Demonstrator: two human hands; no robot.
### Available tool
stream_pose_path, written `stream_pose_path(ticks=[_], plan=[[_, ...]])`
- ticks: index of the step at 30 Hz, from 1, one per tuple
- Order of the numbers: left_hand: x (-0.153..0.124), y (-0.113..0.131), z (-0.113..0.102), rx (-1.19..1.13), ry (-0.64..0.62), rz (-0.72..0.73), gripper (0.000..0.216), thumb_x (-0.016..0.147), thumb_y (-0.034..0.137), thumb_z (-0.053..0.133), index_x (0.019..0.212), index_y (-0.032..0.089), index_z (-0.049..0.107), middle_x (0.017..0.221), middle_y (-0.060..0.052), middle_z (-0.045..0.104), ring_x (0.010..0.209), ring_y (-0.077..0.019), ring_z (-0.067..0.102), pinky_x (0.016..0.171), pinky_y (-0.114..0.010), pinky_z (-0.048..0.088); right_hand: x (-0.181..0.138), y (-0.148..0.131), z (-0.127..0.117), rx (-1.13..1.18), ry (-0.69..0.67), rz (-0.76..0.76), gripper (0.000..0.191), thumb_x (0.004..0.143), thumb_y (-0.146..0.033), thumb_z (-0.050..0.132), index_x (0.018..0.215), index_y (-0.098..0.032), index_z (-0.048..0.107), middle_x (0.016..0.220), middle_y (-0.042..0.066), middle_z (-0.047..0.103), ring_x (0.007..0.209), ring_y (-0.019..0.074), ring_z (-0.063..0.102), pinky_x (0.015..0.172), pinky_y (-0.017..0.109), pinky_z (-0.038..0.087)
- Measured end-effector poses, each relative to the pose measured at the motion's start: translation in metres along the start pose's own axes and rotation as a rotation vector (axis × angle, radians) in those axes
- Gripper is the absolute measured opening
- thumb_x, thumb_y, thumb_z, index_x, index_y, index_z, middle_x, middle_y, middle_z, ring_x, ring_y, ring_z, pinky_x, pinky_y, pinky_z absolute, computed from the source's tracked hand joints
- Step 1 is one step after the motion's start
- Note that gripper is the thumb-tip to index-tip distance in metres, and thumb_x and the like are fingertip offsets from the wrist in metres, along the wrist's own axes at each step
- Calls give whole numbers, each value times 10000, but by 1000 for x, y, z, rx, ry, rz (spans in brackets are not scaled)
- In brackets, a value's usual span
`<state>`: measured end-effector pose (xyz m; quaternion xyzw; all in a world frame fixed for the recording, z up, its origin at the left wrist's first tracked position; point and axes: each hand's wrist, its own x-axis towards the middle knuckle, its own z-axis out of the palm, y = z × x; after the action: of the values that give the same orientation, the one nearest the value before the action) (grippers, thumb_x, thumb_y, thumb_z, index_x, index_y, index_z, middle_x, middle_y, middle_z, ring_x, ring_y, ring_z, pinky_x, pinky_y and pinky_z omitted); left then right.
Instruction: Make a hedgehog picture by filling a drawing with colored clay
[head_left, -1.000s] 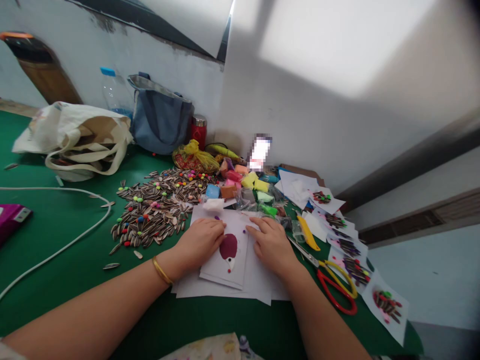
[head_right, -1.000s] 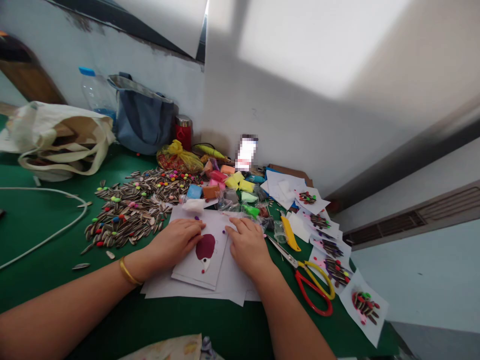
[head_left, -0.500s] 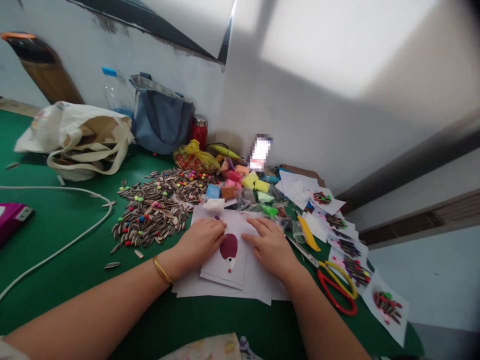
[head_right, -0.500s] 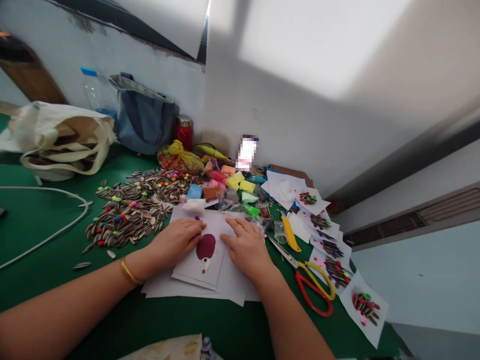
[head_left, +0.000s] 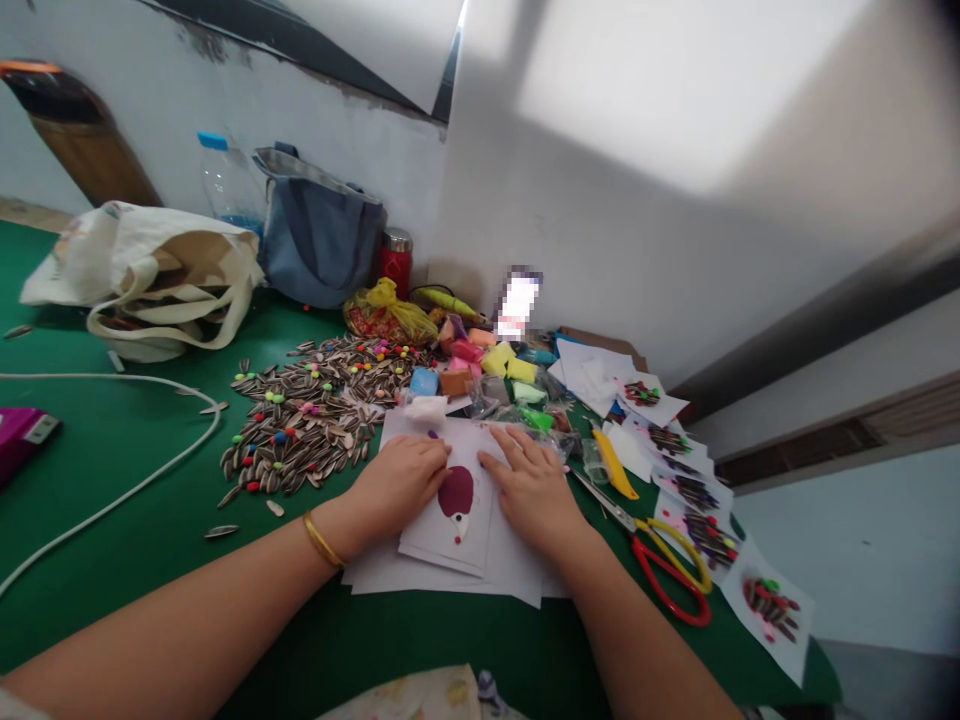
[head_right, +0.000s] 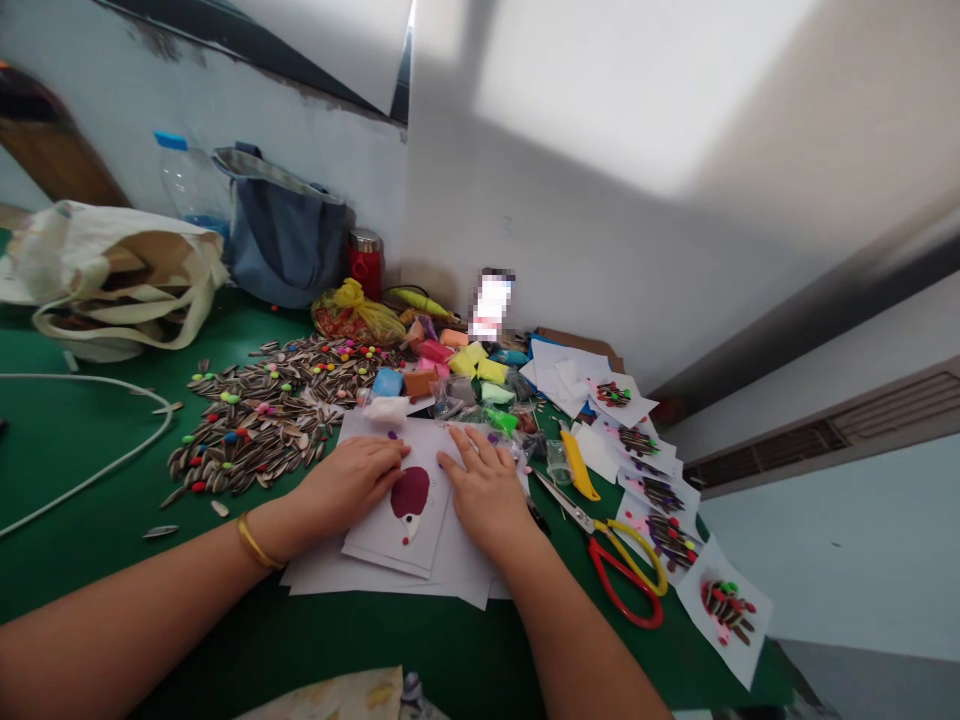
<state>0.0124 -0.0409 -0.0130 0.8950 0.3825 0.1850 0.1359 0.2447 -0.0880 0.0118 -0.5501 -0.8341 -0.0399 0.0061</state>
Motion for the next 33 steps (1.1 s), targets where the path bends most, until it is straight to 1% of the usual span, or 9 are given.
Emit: stream_pose_path(ticks=[2,5,7,12,18,21,24,29,33], plan=[[0,-1,1,-2,8,5,200,950,229,541,1094,174,669,1160,-106,711,1096,-269,652,989,-447,473,0,0,-1,-7,2,16,481,869,-138,515,1309,-303,612,1606,25,307,1452,289,271,1029,489,328],[-1,-2,2,1,15,16,200,949,231,542,1090,173,671,1163,-109,709,1095,-269,652,980,-441,476,-1,-1,-2,3,19,-44,445,864,-144,535,1246,-344,647,1613,-7,290,1458,287,261,1033,494,318],[-1,-2,2,5,11,12,204,947,233,546,1096,169,670,1167,-111,708,1100,-273,650,983,-445,474,0,-3,0,5,26,-65,463,885,-146,513,1284,-358,617,1614,-13,286,1463,278,256,1033,494,316],[-1,-1,1,-9,15,10,206,949,235,541,1097,173,670,1168,-111,708,1099,-273,650,989,-452,472,1,0,4,-3,15,16,513,881,-134,493,1360,-305,560,1606,12,307,1460,277,263,1044,488,316],[-2,-2,2,4,21,11,217,956,238,524,1104,168,667,1163,-113,708,1088,-271,652,985,-453,478,-1,4,-3,20,65,-2,485,833,-119,542,1267,-314,639,1592,16,338,1450,292,271,1050,505,304],[-1,-2,2,1,13,10,209,949,233,536,1099,176,669,1176,-105,707,1101,-274,649,993,-458,474,-1,1,-3,34,37,-50,482,849,-134,537,1267,-353,632,1602,-2,316,1450,290,275,1047,514,309],[-1,-1,1,-4,-1,-3,203,949,235,543,1097,180,670,1176,-100,709,1101,-271,650,1000,-457,469,0,1,-2,24,12,-15,509,851,-128,520,1314,-323,601,1593,17,337,1446,284,284,1039,504,327],[-1,0,0,4,-7,-3,204,955,236,534,1097,171,666,1173,-105,709,1099,-275,650,996,-457,471,0,3,-3,26,17,-12,457,833,-129,528,1225,-322,660,1594,12,334,1452,290,268,1045,508,315],[-1,-1,0,4,-7,-2,197,953,230,534,1086,172,667,1172,-104,710,1095,-272,651,992,-451,472,1,2,0,37,9,8,545,825,-109,509,1333,-287,593,1593,31,335,1450,285,275,1041,498,332]])
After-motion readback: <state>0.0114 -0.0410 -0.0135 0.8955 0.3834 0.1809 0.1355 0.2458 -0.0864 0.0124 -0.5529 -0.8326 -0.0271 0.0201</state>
